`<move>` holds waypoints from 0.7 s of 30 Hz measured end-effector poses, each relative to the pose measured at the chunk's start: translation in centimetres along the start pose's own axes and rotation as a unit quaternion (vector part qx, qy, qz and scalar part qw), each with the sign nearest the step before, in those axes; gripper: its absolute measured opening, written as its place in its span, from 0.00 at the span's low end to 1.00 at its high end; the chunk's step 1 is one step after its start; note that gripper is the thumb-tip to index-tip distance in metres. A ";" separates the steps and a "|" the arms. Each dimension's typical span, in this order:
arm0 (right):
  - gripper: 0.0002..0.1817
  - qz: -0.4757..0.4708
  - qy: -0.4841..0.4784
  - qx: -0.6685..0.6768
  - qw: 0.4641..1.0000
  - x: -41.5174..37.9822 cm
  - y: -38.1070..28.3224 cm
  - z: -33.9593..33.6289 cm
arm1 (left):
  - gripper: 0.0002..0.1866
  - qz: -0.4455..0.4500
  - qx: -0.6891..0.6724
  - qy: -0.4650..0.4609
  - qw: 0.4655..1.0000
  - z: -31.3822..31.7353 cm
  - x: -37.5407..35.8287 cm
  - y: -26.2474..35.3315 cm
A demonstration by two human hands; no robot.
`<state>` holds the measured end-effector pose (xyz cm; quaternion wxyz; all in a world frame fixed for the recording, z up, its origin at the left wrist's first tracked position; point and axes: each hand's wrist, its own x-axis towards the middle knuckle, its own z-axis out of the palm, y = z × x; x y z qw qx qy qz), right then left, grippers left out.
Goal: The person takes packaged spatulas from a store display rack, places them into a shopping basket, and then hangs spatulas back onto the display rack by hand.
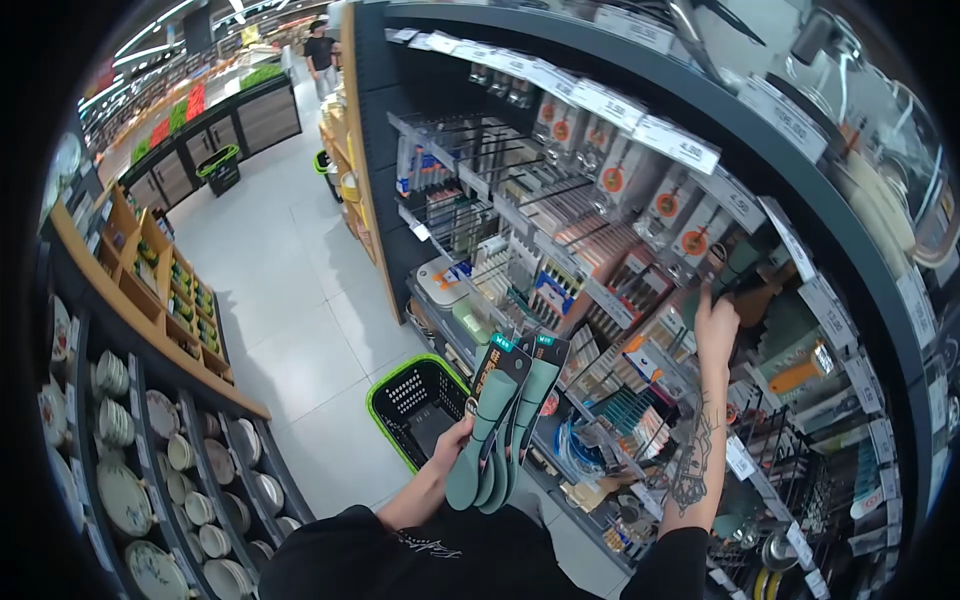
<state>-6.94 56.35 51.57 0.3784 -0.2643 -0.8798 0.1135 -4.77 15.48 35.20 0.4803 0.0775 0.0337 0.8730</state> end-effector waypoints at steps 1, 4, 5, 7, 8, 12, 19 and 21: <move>0.25 -0.009 0.011 0.000 1.000 0.2 0.4 0.6 | 0.25 0.010 -0.003 -0.003 1.000 -1.5 0.3 0.0; 0.27 -0.001 0.006 -0.056 0.998 0.8 0.6 1.1 | 0.35 0.061 0.153 -0.001 0.986 -3.8 1.3 -0.2; 0.29 -0.020 0.012 -0.074 0.997 1.0 1.0 1.3 | 0.35 0.066 0.160 0.015 0.985 -4.2 1.5 0.0; 0.30 -0.024 0.019 -0.081 0.996 1.5 1.8 2.4 | 0.35 0.066 0.175 0.035 0.982 -4.6 1.5 0.6; 0.30 -0.030 0.030 -0.088 0.995 1.7 1.7 2.7 | 0.34 0.066 0.180 0.039 0.981 -3.7 1.4 1.1; 0.30 0.011 0.050 -0.059 0.997 1.7 1.0 3.4 | 0.33 0.103 0.200 0.025 0.974 -0.3 1.5 2.1; 0.29 0.071 -0.019 -0.135 0.988 -2.3 -4.8 -2.9 | 0.31 0.125 0.234 0.072 0.961 -0.4 1.9 3.3; 0.24 0.057 0.015 -0.060 0.996 -5.7 -7.1 -4.2 | 0.30 0.144 0.247 0.059 0.956 -1.5 2.5 4.0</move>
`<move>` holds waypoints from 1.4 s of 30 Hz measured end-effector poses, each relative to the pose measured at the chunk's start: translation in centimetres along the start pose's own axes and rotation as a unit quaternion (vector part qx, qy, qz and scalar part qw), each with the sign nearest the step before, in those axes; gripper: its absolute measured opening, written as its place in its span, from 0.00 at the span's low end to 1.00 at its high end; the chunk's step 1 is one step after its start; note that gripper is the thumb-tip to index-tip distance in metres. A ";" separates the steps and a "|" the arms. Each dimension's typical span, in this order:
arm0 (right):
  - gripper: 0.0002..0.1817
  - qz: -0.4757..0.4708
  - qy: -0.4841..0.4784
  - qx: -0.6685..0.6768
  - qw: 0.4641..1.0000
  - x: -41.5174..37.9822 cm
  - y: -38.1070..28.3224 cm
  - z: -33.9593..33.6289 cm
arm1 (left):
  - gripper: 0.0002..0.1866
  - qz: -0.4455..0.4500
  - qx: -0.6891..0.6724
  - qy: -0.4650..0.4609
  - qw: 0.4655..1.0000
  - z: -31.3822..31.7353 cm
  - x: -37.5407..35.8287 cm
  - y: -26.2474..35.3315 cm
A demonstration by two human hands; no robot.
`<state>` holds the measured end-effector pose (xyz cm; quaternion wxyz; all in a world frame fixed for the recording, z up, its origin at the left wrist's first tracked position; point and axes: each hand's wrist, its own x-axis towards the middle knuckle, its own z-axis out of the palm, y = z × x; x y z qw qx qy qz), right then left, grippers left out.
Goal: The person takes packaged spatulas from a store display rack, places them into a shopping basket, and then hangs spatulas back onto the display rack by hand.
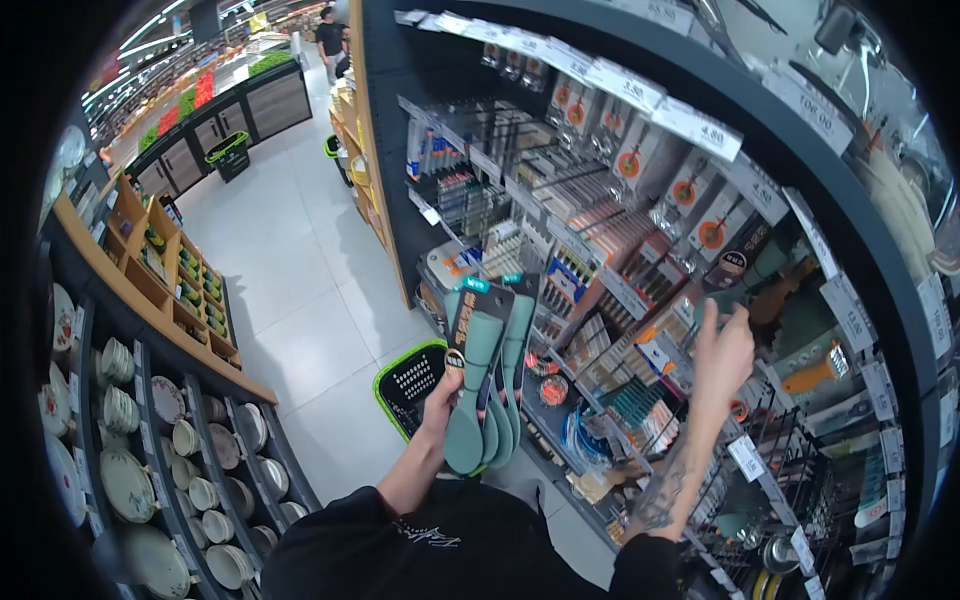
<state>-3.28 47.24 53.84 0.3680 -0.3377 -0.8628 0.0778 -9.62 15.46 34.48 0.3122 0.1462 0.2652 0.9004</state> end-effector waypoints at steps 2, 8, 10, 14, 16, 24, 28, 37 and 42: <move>0.20 -0.070 -0.013 0.120 0.990 -5.5 -2.4 -0.8 | 0.26 0.026 0.022 0.009 0.999 1.1 0.4 0.6; 0.23 -0.081 -0.247 0.478 0.839 -19.2 -7.9 1.6 | 0.24 0.097 0.087 0.107 0.986 4.3 1.1 0.6; 0.23 -0.102 -0.215 0.431 0.871 -20.3 -7.6 2.2 | 0.22 0.075 0.069 0.097 0.990 3.8 1.3 -0.1; 0.23 -0.108 -0.228 0.366 0.896 -20.7 -6.5 2.9 | 0.23 0.054 0.045 0.105 0.992 4.5 1.4 -1.2; 0.24 -0.053 -0.230 0.366 0.900 -21.1 -6.2 3.2 | 0.23 0.050 0.045 0.115 0.991 4.3 1.4 -1.7; 0.26 -0.112 -0.221 0.323 0.913 -21.3 -6.5 2.5 | 0.24 0.055 0.097 0.165 0.980 5.5 1.1 -1.3; 0.27 -0.088 -0.224 0.325 0.915 -21.5 -6.4 2.3 | 0.25 0.066 0.100 0.154 0.981 6.1 0.9 -1.1; 0.36 0.085 -0.310 0.449 0.834 -24.8 -5.4 3.0 | 0.29 0.023 -0.015 0.166 0.986 5.9 1.2 -0.8; 0.34 0.221 -0.347 0.579 0.704 -25.1 -5.0 1.9 | 0.28 0.055 0.030 0.167 0.984 5.8 1.6 -0.6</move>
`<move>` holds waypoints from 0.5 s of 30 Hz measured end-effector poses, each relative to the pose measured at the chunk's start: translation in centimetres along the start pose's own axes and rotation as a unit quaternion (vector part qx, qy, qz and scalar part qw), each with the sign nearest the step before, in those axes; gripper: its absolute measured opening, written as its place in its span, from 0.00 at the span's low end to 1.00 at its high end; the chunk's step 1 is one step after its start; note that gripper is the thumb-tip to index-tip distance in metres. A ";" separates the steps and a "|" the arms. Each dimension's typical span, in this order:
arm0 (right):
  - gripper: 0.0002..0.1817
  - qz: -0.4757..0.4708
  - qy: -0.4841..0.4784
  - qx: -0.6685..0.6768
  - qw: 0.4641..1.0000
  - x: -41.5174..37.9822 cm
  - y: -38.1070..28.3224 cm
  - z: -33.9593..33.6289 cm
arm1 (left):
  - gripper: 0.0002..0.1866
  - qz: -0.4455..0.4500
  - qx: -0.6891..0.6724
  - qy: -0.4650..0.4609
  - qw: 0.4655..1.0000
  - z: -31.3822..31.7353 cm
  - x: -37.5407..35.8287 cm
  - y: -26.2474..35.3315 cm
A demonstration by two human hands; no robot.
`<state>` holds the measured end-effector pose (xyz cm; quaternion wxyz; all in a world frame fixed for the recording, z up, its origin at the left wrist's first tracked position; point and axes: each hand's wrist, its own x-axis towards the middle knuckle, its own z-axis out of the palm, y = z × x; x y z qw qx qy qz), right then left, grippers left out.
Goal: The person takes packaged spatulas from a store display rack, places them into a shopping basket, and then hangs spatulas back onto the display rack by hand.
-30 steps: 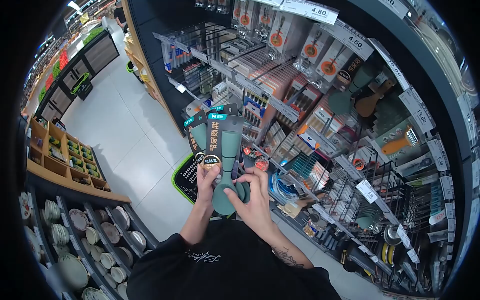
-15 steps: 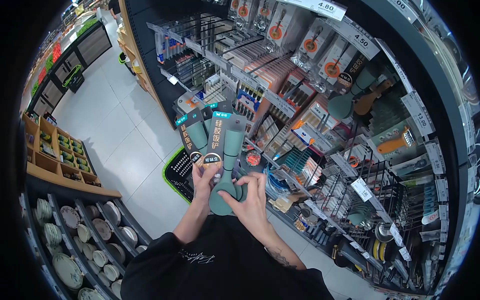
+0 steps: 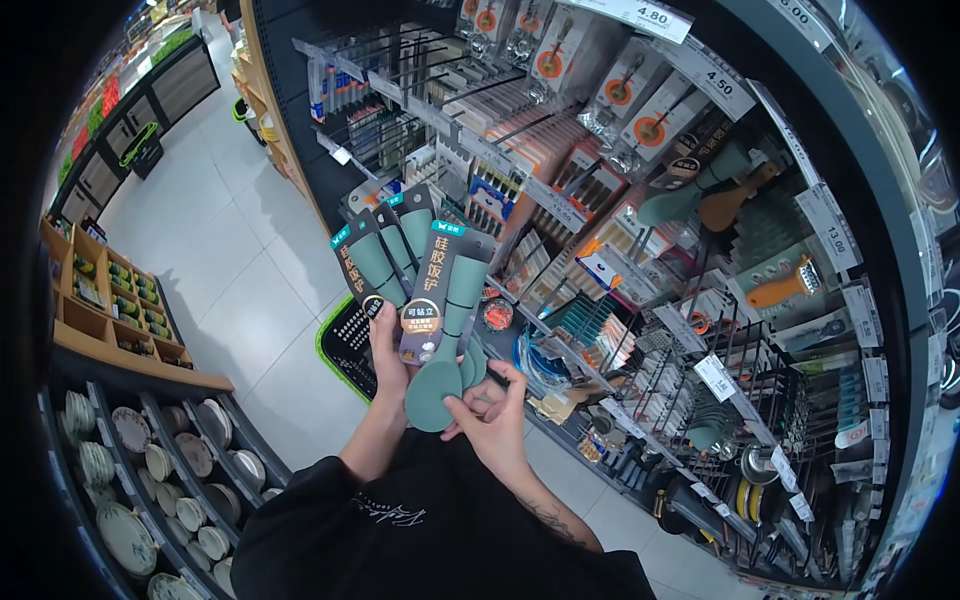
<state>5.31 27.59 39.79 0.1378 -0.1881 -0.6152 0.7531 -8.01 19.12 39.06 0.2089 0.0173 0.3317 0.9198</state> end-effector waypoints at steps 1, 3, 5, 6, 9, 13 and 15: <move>0.34 0.045 -0.031 0.074 0.996 -0.1 0.2 -0.3 | 0.28 0.003 0.004 0.018 1.000 0.2 -0.1 0.1; 0.33 0.037 -0.034 0.084 0.995 -0.3 0.3 0.1 | 0.28 0.006 0.010 0.030 0.999 -0.3 0.0 -0.3; 0.32 0.014 -0.021 0.094 0.995 -0.6 0.4 0.3 | 0.27 0.044 0.031 0.090 0.994 -3.2 1.3 -2.9; 0.32 0.049 -0.047 0.084 0.994 -0.7 0.6 0.0 | 0.22 0.039 0.008 0.083 0.996 -5.6 1.9 -4.0; 0.30 0.091 -0.099 0.028 0.990 -0.7 -0.8 -0.9 | 0.16 -0.016 -0.067 0.083 0.994 -5.9 1.8 -3.0; 0.25 0.042 -0.116 0.010 0.992 -1.3 -1.5 -2.7 | 0.27 0.057 -0.043 0.103 0.992 -5.3 3.1 -2.6; 0.23 0.027 -0.120 -0.004 0.992 -1.5 -2.4 -4.0 | 0.25 0.052 -0.079 0.071 0.993 -2.8 2.0 -0.9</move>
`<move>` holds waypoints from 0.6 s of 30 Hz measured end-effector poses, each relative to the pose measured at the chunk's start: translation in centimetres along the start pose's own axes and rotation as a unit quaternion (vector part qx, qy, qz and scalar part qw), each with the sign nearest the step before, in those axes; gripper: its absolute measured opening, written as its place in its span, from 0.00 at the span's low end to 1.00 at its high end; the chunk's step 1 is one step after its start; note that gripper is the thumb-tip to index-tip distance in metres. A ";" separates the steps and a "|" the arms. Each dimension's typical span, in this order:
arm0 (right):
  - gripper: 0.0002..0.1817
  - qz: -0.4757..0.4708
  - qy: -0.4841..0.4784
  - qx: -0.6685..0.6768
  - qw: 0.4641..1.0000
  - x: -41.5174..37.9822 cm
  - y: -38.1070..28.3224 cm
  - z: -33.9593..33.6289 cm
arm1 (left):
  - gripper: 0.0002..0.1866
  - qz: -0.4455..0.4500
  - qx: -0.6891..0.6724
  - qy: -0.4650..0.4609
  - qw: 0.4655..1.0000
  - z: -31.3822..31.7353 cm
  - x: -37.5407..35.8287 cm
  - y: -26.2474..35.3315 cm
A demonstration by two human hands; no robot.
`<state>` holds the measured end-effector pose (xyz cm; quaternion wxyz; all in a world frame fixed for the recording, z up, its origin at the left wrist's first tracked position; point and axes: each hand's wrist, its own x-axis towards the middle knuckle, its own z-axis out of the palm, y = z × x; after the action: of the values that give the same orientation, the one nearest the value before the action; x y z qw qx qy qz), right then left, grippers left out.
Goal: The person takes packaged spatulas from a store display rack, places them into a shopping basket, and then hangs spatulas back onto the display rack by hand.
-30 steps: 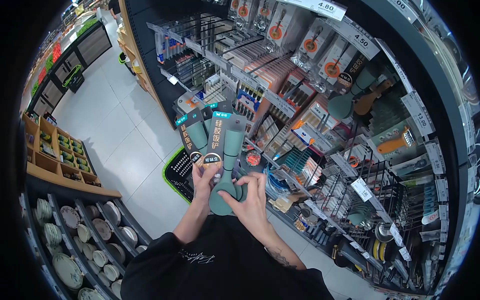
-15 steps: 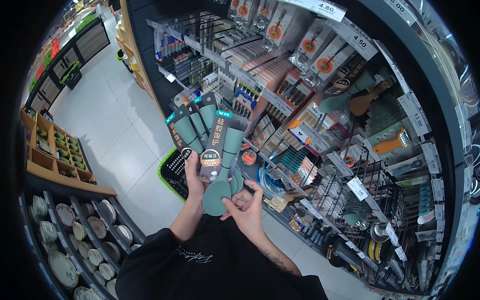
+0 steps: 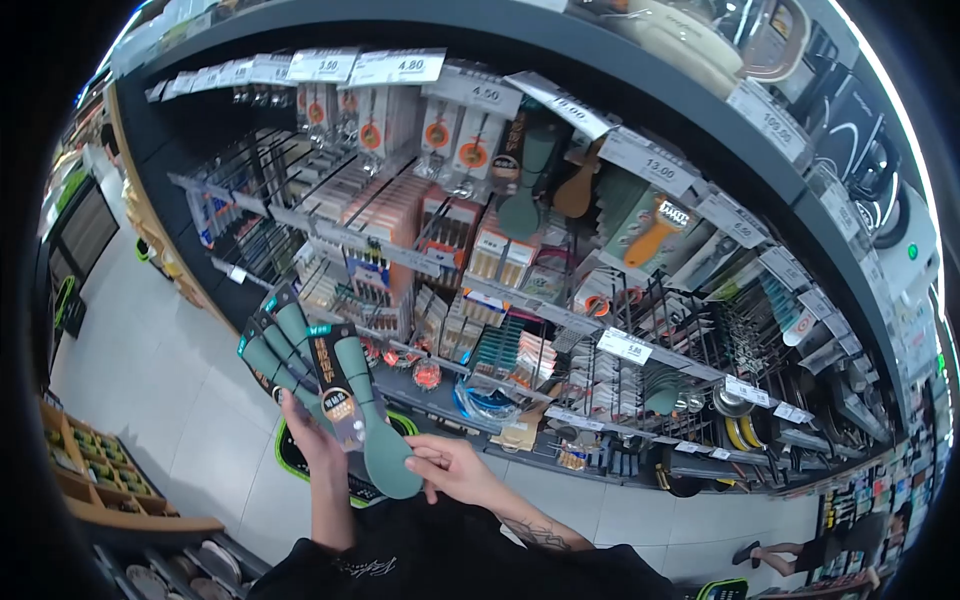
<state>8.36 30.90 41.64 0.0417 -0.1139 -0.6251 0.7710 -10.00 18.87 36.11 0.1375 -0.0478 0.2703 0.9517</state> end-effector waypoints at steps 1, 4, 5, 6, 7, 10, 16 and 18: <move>0.21 0.018 0.014 0.015 1.000 -0.5 -0.9 -0.7 | 0.23 0.002 -0.002 0.031 1.000 -0.7 0.5 0.1; 0.19 -0.017 0.132 -0.066 0.989 -1.6 -2.2 -3.7 | 0.26 -0.048 -0.028 -0.026 0.998 1.0 -0.6 1.6; 0.19 -0.051 0.176 -0.123 0.975 -1.9 -2.9 -4.8 | 0.28 -0.056 -0.038 -0.013 0.998 0.5 -0.5 1.6; 0.18 -0.077 0.233 -0.174 0.954 -1.9 -4.3 -5.7 | 0.28 -0.055 -0.038 -0.019 0.998 0.0 -0.6 1.6; 0.17 -0.139 0.276 -0.238 0.921 -1.7 -4.7 -7.3 | 0.28 -0.053 -0.027 -0.018 0.998 -0.4 -0.7 1.7; 0.16 -0.147 0.384 -0.242 0.879 -1.5 -9.2 -9.6 | 0.29 -0.046 -0.007 -0.019 0.999 0.4 -1.4 1.9; 0.15 -0.245 0.452 -0.299 0.804 -0.3 -13.1 -12.5 | 0.28 -0.113 0.010 -0.100 0.988 -2.0 -1.6 1.1; 0.15 -0.270 0.460 -0.307 0.788 0.5 -13.4 -13.4 | 0.26 -0.115 0.015 -0.080 0.990 -1.2 -2.1 1.0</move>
<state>9.86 46.67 52.06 0.4932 -0.2883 -0.7414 0.3521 -8.22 16.95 35.97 0.2683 0.0000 0.2655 0.9260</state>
